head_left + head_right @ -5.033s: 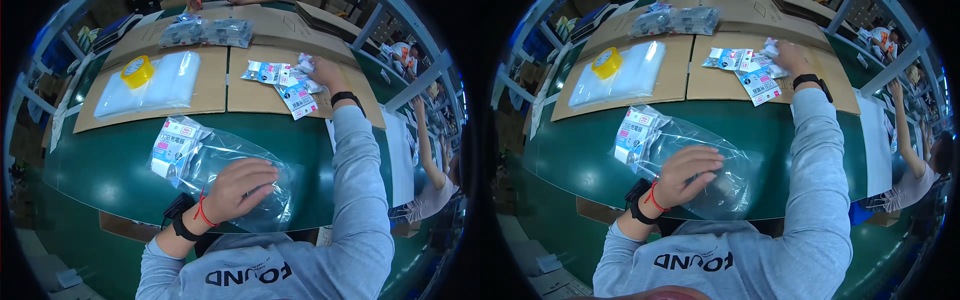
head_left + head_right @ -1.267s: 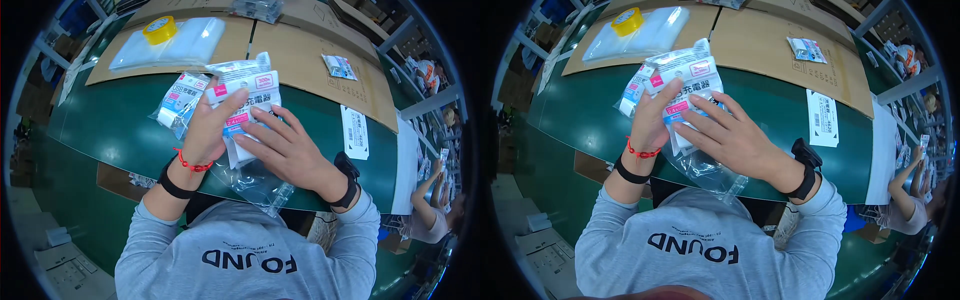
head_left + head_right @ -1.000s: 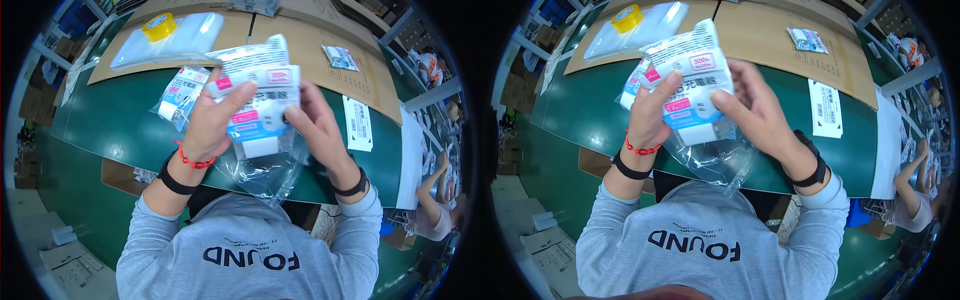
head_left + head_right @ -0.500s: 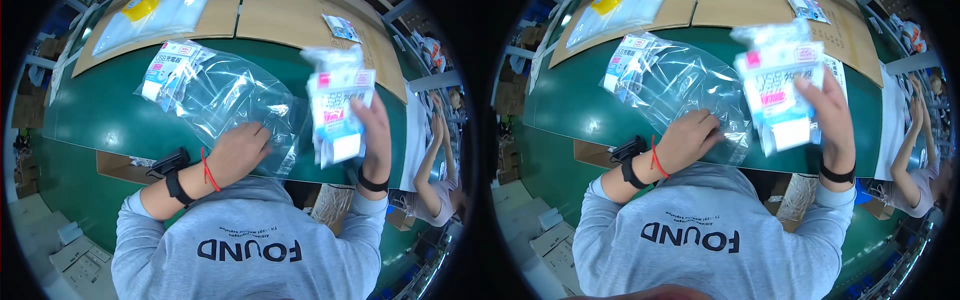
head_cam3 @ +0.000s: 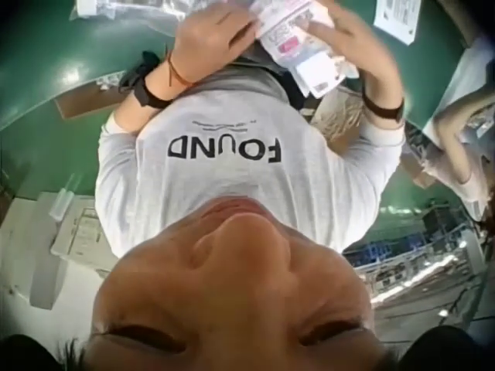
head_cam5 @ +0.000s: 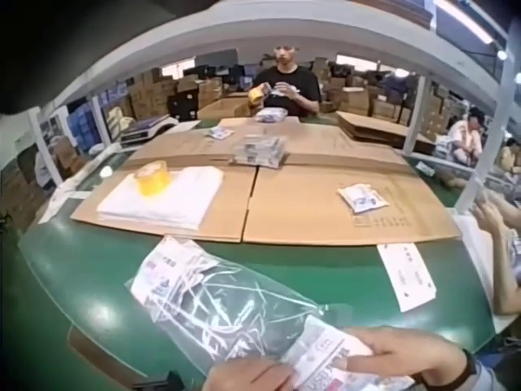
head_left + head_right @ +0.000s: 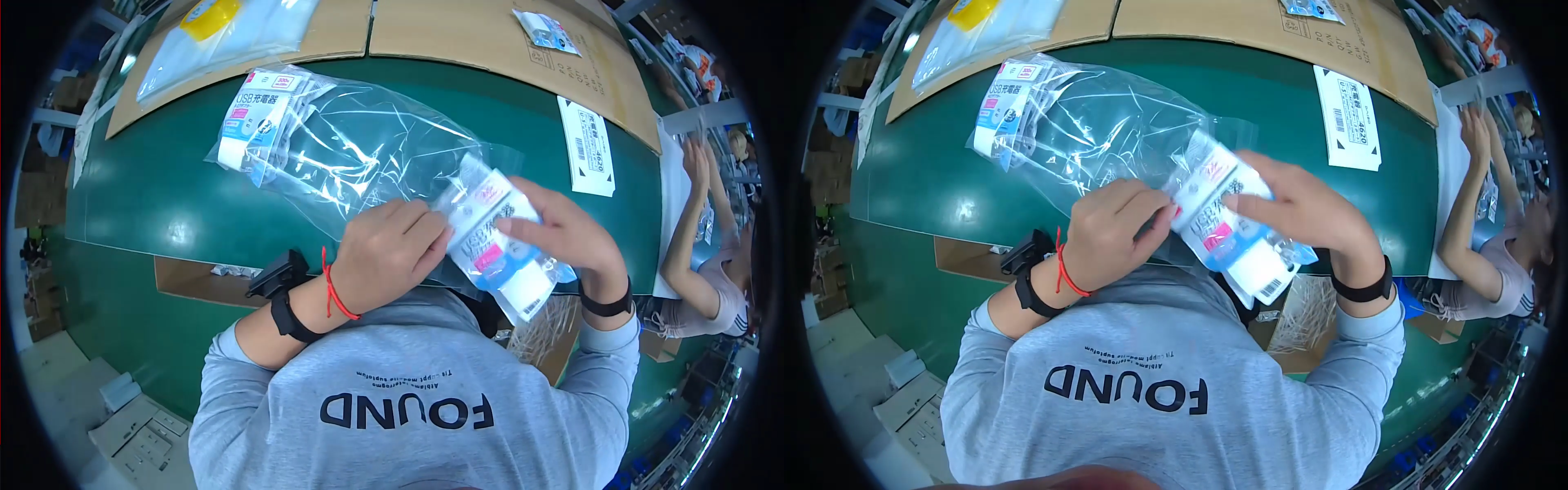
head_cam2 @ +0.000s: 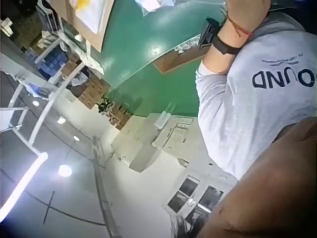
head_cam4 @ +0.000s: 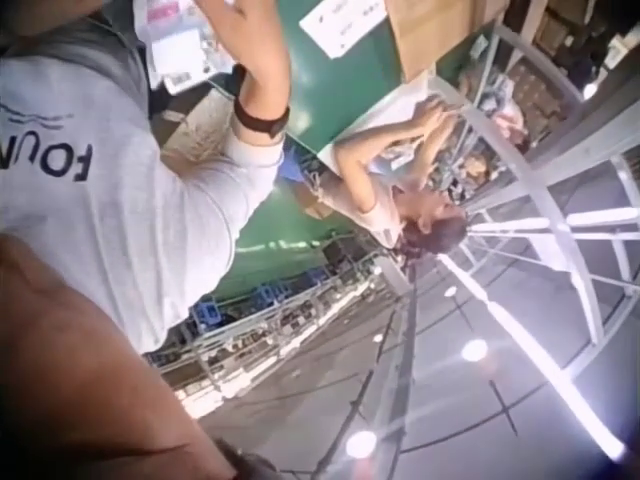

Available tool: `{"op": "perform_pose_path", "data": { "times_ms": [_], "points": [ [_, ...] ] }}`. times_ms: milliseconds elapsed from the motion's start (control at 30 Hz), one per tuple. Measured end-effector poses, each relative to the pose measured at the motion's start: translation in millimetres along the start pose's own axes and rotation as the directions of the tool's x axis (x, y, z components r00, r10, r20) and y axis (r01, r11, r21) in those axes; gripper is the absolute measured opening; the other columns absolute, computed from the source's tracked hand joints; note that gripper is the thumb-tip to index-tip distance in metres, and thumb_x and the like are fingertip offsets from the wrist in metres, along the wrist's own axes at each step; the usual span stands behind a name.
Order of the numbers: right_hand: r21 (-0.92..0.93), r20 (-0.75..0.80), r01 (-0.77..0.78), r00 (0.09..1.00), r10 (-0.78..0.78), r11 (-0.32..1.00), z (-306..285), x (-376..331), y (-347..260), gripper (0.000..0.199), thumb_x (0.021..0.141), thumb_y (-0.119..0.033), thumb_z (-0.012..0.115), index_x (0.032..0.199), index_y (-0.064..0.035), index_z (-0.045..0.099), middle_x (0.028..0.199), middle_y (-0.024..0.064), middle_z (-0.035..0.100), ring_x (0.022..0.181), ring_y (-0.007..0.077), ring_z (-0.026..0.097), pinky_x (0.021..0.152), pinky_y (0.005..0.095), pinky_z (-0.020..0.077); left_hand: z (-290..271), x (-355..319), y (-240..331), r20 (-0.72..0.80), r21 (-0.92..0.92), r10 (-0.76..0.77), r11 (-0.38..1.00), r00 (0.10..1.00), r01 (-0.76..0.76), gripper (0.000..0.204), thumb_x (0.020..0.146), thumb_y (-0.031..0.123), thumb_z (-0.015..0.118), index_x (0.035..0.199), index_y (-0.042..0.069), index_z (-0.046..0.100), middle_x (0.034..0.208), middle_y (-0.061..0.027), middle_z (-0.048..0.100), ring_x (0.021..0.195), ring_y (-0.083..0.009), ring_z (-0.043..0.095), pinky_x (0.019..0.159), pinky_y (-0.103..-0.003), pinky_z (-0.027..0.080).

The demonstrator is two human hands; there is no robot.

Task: The person places a plastic bag on the table, then picks up and inserts USB chargers and a paper label into the bag. After filling the bag, the person presses the air out and seals the bag by hand.

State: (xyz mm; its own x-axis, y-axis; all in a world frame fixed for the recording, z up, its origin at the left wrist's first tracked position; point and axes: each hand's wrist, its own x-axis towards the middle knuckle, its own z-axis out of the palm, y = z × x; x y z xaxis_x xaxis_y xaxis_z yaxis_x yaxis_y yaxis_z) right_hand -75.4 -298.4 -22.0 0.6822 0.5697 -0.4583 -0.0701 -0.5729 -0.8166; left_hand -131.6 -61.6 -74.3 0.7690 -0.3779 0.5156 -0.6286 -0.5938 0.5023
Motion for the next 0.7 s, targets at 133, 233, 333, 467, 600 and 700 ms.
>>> {"op": "perform_pose_path", "data": {
  "times_ms": [133,233,333,467,600,700],
  "points": [
    [0.392,-0.066,0.064,0.997,-0.042,0.918,11,10,9,0.043,0.09,-0.019,0.061,0.127,-0.0001,0.048,0.111,0.0073,0.06,0.099,0.0119,0.056,0.082,0.0263,0.0457,3,8,4,-0.075,0.005,0.024,1.0,0.997,-0.024,0.011,0.072,0.004,0.069,0.079,0.005,0.061,0.072,-0.0075,0.06,0.06,-0.0238,0.059,0.051,-0.032,0.047],
    [0.079,-0.009,0.196,0.981,-0.196,0.977,19,18,12,0.042,0.091,-0.018,0.06,0.128,-0.0004,0.048,0.112,0.006,0.06,0.1,0.0111,0.055,0.083,0.0258,0.0453,3,11,5,-0.013,0.006,0.025,1.0,1.0,-0.025,0.01,0.073,0.004,0.069,0.079,0.004,0.062,0.072,-0.0077,0.06,0.06,-0.0238,0.058,0.051,-0.032,0.046],
    [0.049,-0.011,0.222,0.975,-0.222,0.974,20,32,12,0.042,0.091,-0.017,0.059,0.128,-0.0008,0.048,0.112,0.0052,0.06,0.1,0.0107,0.055,0.084,0.0254,0.0449,2,12,6,0.007,-0.006,0.036,0.999,0.999,-0.036,0.01,0.073,0.004,0.07,0.08,0.004,0.062,0.072,-0.0079,0.06,0.06,-0.0238,0.058,0.051,-0.032,0.046],
    [0.372,-0.079,0.129,0.991,-0.107,0.919,19,44,11,0.042,0.091,-0.018,0.059,0.128,-0.0008,0.048,0.112,0.0054,0.06,0.101,0.011,0.055,0.085,0.0252,0.0443,-6,10,6,-0.042,-0.037,0.034,0.999,0.999,-0.036,0.011,0.072,0.005,0.07,0.081,0.004,0.063,0.072,-0.0081,0.06,0.059,-0.0237,0.058,0.051,-0.032,0.045],
    [0.35,-0.042,0.133,0.991,-0.127,0.927,25,47,11,0.042,0.091,-0.018,0.059,0.128,-0.0001,0.048,0.112,0.0066,0.06,0.101,0.0115,0.055,0.085,0.0253,0.044,-9,8,5,-0.072,-0.078,0.034,0.996,0.997,-0.04,0.014,0.071,0.006,0.071,0.083,0.004,0.064,0.071,-0.0079,0.059,0.059,-0.0237,0.057,0.05,-0.032,0.044],
    [0.031,0.034,0.264,0.964,-0.265,0.964,31,54,11,0.041,0.092,-0.019,0.058,0.127,0.0003,0.049,0.111,0.0073,0.061,0.1,0.0119,0.055,0.086,0.0256,0.0439,-7,6,8,-0.043,-0.105,0.096,0.989,0.994,-0.1,0.016,0.07,0.006,0.072,0.083,0.004,0.064,0.07,-0.0077,0.059,0.058,-0.0243,0.056,0.05,-0.031,0.044]
  ]
}}
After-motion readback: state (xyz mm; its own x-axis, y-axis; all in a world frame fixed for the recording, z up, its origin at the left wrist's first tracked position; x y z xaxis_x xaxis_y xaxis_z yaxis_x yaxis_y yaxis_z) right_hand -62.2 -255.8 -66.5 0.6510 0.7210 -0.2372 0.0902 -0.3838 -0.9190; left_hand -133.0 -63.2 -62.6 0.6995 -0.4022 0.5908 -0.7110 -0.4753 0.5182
